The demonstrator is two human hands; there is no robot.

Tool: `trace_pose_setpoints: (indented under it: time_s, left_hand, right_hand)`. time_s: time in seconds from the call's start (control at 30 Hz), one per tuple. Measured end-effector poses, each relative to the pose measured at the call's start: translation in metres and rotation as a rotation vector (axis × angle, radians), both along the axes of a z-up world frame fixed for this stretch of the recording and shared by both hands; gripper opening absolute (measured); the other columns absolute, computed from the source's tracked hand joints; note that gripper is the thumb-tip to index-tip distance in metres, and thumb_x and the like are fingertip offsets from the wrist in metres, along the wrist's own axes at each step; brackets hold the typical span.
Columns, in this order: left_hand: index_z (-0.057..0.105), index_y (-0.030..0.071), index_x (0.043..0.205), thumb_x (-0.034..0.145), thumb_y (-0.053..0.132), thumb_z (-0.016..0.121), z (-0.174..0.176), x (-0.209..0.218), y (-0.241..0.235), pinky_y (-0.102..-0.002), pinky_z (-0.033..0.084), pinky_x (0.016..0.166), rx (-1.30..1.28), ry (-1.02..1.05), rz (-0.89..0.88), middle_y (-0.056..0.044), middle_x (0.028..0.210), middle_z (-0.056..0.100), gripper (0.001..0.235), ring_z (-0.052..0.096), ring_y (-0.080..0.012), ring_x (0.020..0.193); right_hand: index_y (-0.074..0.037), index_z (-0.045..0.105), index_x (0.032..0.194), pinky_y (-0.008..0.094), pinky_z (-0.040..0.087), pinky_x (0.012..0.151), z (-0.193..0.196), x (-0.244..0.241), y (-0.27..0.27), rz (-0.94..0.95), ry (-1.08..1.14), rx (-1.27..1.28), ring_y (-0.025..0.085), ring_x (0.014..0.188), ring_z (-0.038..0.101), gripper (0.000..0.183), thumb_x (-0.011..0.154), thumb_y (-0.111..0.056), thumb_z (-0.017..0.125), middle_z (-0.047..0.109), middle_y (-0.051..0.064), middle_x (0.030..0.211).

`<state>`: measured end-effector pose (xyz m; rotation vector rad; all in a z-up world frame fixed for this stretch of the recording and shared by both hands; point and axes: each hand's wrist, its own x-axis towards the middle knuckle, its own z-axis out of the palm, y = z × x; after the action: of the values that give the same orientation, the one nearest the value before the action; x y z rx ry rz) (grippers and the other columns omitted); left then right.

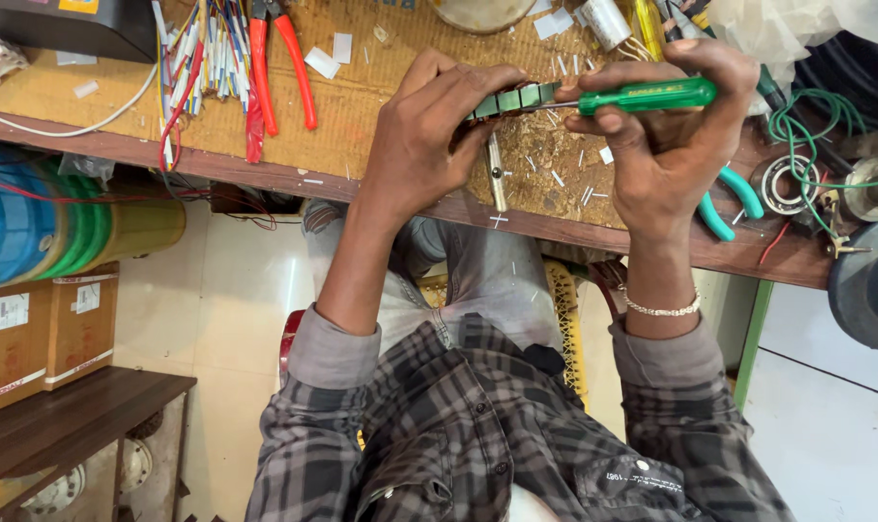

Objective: The person inserts small white plastic spacers into slots on a circular stator assembly, using a green screwdriver to adjust the copper windings and a pair of scissors to trim the spacers. The person repeats this process for multiple slots around the component.

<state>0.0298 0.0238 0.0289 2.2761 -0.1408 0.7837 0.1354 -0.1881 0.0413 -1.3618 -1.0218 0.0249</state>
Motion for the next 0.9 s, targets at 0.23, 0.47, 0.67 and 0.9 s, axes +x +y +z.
trace_pose_setpoints:
  time_s: [0.23, 0.47, 0.67, 0.9]
  left_hand:
    - [0.062, 0.015, 0.135, 0.089, -0.002, 0.079, 0.000, 0.003, -0.004, -0.040, 0.054, 0.091, -0.022, 0.026, 0.002, -0.004, 0.122, 0.071, 0.052, 0.062, -0.0298, 0.105]
    - [0.065, 0.017, 0.130, 0.085, -0.003, 0.077, -0.001, 0.007, -0.009, -0.039, 0.054, 0.088, -0.026, 0.039, 0.054, -0.002, 0.121, 0.072, 0.051, 0.060, -0.0294, 0.101]
    - [0.064, 0.016, 0.125, 0.080, -0.003, 0.077, 0.006, 0.009, -0.008, -0.041, 0.054, 0.081, 0.021, 0.040, 0.029, -0.001, 0.113, 0.073, 0.050, 0.062, -0.0292, 0.099]
    - [0.064, 0.015, 0.122, 0.077, -0.002, 0.078, 0.007, 0.008, -0.006, -0.043, 0.054, 0.078, 0.030, 0.044, -0.012, -0.002, 0.107, 0.073, 0.050, 0.062, -0.0316, 0.099]
  right_hand:
    - [-0.010, 0.029, 0.141, 0.035, 0.065, 0.084, 0.023, -0.020, 0.007, -0.094, 0.060, -0.100, 0.033, 0.110, 0.076, 0.037, 0.123, 0.006, 0.057, 0.067, 0.024, 0.122]
    - [-0.012, 0.030, 0.142, 0.029, 0.062, 0.068, 0.018, -0.057, 0.025, -0.309, 0.109, -0.031, 0.029, 0.106, 0.077, 0.040, 0.116, -0.003, 0.058, 0.067, 0.022, 0.119]
    - [-0.007, 0.030, 0.141, 0.033, 0.063, 0.074, 0.028, -0.045, 0.017, -0.251, -0.079, -0.061, 0.034, 0.108, 0.074, 0.036, 0.117, 0.003, 0.055, 0.065, 0.027, 0.117]
    - [-0.005, 0.031, 0.141, 0.034, 0.064, 0.082, 0.047, -0.038, 0.014, -0.102, -0.090, -0.101, 0.032, 0.111, 0.074, 0.036, 0.116, 0.007, 0.055, 0.062, 0.023, 0.122]
